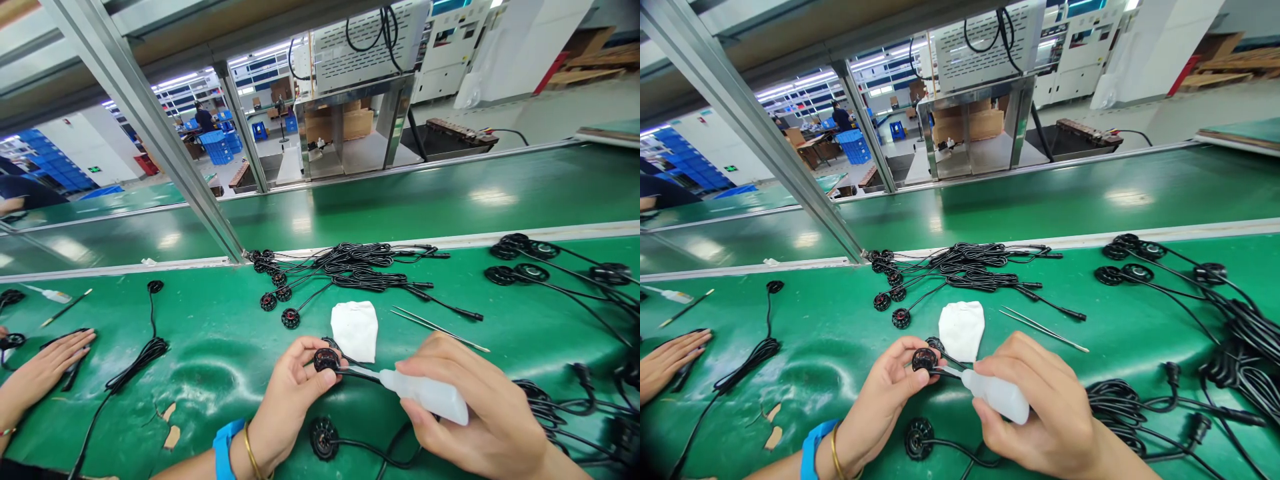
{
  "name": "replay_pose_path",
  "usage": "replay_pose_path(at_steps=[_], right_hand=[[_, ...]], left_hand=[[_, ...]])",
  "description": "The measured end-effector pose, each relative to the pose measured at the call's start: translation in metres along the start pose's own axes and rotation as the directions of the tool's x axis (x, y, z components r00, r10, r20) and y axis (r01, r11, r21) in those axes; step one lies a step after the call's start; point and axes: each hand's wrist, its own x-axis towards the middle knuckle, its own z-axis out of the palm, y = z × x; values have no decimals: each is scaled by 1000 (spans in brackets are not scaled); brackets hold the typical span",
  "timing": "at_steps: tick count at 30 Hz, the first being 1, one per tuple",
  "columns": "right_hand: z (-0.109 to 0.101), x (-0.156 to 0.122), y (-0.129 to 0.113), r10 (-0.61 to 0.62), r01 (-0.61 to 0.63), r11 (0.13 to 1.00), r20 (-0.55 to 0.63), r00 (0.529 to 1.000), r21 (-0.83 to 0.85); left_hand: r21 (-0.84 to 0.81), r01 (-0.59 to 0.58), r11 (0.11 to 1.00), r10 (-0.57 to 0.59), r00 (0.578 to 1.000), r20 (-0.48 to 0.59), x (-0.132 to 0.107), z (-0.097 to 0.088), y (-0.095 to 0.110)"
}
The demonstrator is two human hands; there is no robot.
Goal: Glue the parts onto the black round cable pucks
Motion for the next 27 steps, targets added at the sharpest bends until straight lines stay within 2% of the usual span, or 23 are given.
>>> replay_pose_path(at_steps=[6, 16, 18, 20, 22, 24, 25, 27], right_hand=[[0, 2, -1, -60, 60, 998, -51, 997, 6], [-3, 1, 0, -92, 92, 996, -13, 996, -3], [-7, 4, 0, -80, 79, 997, -49, 996, -24], [-11, 4, 4, -21, 10, 997, -153, 988, -72], [-12, 2, 13, 136, -177, 975, -275, 952, -131], [-12, -2, 26, 388, -446, 886, -320, 864, -127], [-12, -4, 34, 526, -571, 815, -286, 801, -100], [-11, -8, 49, 730, -738, 672, -114, 674, -64]], left_hand=[[0, 6, 1000, -6, 1000, -3, -1, 0, -2], [-20, 41, 999, -41, 999, -10, 0, 2, 1], [-16, 42, 999, -42, 999, -8, 0, 1, 1], [-8, 42, 999, -42, 999, -11, 0, 1, 1], [0, 43, 999, -43, 999, -15, 0, 2, 2], [4, 42, 999, -42, 999, -13, -1, 2, 3], [6, 41, 999, -41, 999, -10, -1, 2, 3], [14, 41, 999, -41, 999, -1, -2, 1, 4]])
